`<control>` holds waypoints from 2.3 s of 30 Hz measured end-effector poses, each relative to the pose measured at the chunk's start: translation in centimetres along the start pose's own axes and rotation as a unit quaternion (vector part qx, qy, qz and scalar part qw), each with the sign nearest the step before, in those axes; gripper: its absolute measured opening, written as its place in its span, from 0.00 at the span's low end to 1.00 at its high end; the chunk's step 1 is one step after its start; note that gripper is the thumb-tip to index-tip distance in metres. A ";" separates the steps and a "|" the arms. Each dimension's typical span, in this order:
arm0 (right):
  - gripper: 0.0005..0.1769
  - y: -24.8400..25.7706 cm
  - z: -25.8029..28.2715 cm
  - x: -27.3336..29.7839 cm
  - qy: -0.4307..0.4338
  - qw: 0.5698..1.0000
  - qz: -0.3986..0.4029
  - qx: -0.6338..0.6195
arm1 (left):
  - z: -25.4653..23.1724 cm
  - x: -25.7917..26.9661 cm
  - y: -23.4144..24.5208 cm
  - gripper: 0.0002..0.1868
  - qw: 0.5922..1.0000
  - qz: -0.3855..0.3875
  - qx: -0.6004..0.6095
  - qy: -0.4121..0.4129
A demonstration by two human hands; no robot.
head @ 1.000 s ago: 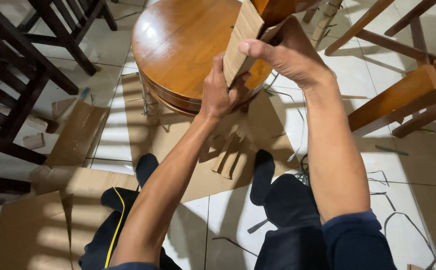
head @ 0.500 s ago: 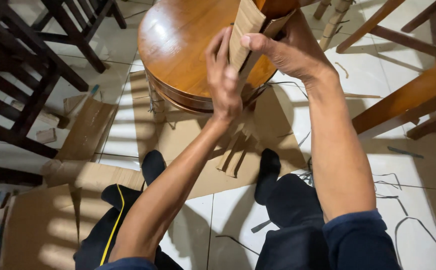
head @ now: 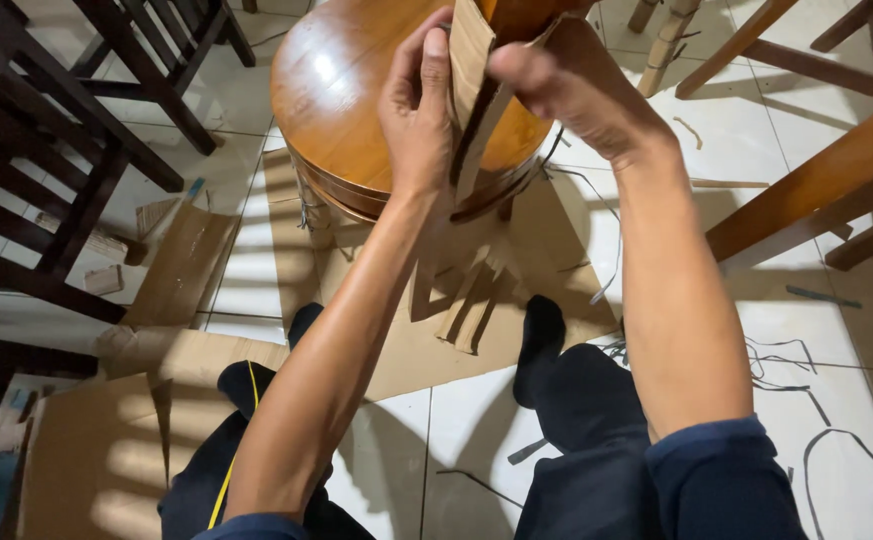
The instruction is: Wrapping wooden chair legs with cardboard and securing them with plastic ties
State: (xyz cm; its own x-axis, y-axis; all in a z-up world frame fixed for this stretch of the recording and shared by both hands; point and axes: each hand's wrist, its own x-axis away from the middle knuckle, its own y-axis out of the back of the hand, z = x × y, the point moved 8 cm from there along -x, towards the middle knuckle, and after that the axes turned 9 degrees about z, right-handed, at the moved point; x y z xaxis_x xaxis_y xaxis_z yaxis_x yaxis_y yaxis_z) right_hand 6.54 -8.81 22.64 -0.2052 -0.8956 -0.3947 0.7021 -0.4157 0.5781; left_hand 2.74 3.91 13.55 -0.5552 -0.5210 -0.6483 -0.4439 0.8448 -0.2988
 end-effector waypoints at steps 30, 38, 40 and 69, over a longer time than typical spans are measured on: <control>0.07 0.4 -18.7 -0.1 -0.231 0.827 -0.328 -0.393 | 4.0 -1.5 0.0 0.29 0.906 0.184 0.140 0.354; 0.17 0.7 -17.5 -0.1 -0.267 0.859 -0.282 -0.334 | 3.8 -1.4 0.5 0.20 0.920 0.164 0.127 0.333; 0.19 1.1 -16.9 0.0 -0.275 0.866 -0.272 -0.318 | 3.6 -1.3 0.3 0.19 0.923 0.152 0.130 0.327; 0.08 1.3 -3.5 -0.4 0.034 0.962 -0.156 0.220 | 3.4 -1.2 1.0 0.32 0.937 0.070 0.112 0.323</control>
State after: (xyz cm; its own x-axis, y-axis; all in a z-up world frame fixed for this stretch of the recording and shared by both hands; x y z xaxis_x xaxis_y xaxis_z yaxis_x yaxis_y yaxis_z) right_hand 9.95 -8.47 21.05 -0.3043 -0.7100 -0.6351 0.2540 -0.7030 0.6642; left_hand 5.32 5.82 11.63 -0.9390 -0.3074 -0.1543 -0.2166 0.8771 -0.4288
